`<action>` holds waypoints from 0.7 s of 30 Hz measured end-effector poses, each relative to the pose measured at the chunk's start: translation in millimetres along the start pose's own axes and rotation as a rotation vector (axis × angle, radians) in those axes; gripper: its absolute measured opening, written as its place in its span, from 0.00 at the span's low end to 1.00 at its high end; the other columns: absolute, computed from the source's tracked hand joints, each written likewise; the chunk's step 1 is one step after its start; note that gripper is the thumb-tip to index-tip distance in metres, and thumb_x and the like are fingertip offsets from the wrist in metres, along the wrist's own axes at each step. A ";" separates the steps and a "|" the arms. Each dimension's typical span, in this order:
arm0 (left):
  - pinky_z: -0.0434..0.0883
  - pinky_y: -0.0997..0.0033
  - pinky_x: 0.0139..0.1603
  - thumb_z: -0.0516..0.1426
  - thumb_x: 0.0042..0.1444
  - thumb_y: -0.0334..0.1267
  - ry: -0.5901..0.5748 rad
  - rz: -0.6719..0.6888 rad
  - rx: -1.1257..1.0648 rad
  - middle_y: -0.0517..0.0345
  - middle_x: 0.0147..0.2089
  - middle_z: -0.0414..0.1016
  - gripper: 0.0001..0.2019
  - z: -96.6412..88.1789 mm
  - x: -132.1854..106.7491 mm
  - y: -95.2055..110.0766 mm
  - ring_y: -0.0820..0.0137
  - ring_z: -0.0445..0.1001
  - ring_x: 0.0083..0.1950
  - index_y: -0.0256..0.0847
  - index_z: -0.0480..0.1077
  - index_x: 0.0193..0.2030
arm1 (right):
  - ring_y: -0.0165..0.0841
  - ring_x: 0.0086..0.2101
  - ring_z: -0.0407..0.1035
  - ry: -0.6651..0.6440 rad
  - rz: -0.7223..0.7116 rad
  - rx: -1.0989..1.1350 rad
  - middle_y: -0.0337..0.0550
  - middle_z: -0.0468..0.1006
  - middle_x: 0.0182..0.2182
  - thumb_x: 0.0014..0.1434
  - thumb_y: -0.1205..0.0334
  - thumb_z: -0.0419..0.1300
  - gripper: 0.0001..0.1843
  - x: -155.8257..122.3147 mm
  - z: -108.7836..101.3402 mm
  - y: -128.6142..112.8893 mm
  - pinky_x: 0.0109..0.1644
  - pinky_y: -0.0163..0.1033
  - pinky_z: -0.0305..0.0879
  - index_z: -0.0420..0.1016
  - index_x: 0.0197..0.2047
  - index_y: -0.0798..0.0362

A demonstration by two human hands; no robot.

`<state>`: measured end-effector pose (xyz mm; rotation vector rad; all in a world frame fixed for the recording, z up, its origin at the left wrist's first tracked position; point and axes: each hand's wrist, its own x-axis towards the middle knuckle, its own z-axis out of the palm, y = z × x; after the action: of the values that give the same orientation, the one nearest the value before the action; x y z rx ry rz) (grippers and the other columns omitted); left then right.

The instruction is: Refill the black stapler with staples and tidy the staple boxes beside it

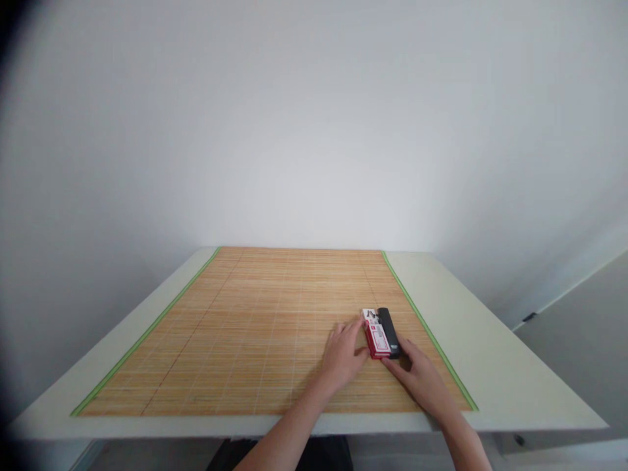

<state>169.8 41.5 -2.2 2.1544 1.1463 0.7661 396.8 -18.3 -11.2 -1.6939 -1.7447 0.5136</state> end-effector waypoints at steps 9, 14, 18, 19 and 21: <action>0.60 0.53 0.67 0.60 0.58 0.38 0.030 0.002 -0.017 0.55 0.70 0.67 0.36 3.3 2.6 -1.6 0.54 0.64 0.65 0.49 0.57 0.73 | 0.46 0.58 0.71 -0.004 -0.035 -0.009 0.49 0.76 0.61 0.62 0.42 0.61 0.36 -0.2 0.9 2.2 0.63 0.48 0.65 0.68 0.68 0.48; 0.61 0.52 0.67 0.60 0.58 0.38 0.029 0.005 -0.025 0.54 0.70 0.67 0.36 0.6 2.1 -1.5 0.53 0.64 0.65 0.48 0.57 0.74 | 0.46 0.58 0.70 -0.018 -0.022 -0.005 0.50 0.75 0.61 0.62 0.42 0.60 0.35 -0.8 -1.0 -4.3 0.64 0.49 0.64 0.68 0.67 0.49; 0.61 0.50 0.67 0.60 0.57 0.37 0.016 0.004 -0.030 0.52 0.70 0.67 0.36 0.6 5.0 0.9 0.52 0.65 0.65 0.47 0.58 0.73 | 0.48 0.59 0.69 -0.045 -0.017 -0.005 0.51 0.75 0.62 0.62 0.42 0.60 0.34 0.7 -2.3 -11.0 0.65 0.52 0.63 0.69 0.67 0.50; 0.61 0.50 0.68 0.59 0.58 0.37 0.010 0.006 -0.031 0.51 0.71 0.67 0.35 0.3 5.4 2.0 0.52 0.65 0.66 0.46 0.59 0.73 | 0.48 0.59 0.69 -0.050 -0.016 -0.007 0.52 0.75 0.62 0.63 0.41 0.59 0.34 0.9 -2.9 -11.2 0.66 0.53 0.63 0.69 0.66 0.50; 0.61 0.50 0.69 0.59 0.58 0.37 -0.007 0.018 -0.037 0.51 0.71 0.66 0.36 -3.4 2.9 3.5 0.53 0.65 0.67 0.45 0.58 0.74 | 0.48 0.60 0.68 -0.049 -0.015 -0.013 0.52 0.74 0.62 0.62 0.41 0.59 0.35 -0.5 -5.7 -10.8 0.67 0.54 0.62 0.68 0.67 0.50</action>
<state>170.6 43.1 3.2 2.1386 1.1019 0.7804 392.8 -20.7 0.1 -1.6885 -1.7979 0.5430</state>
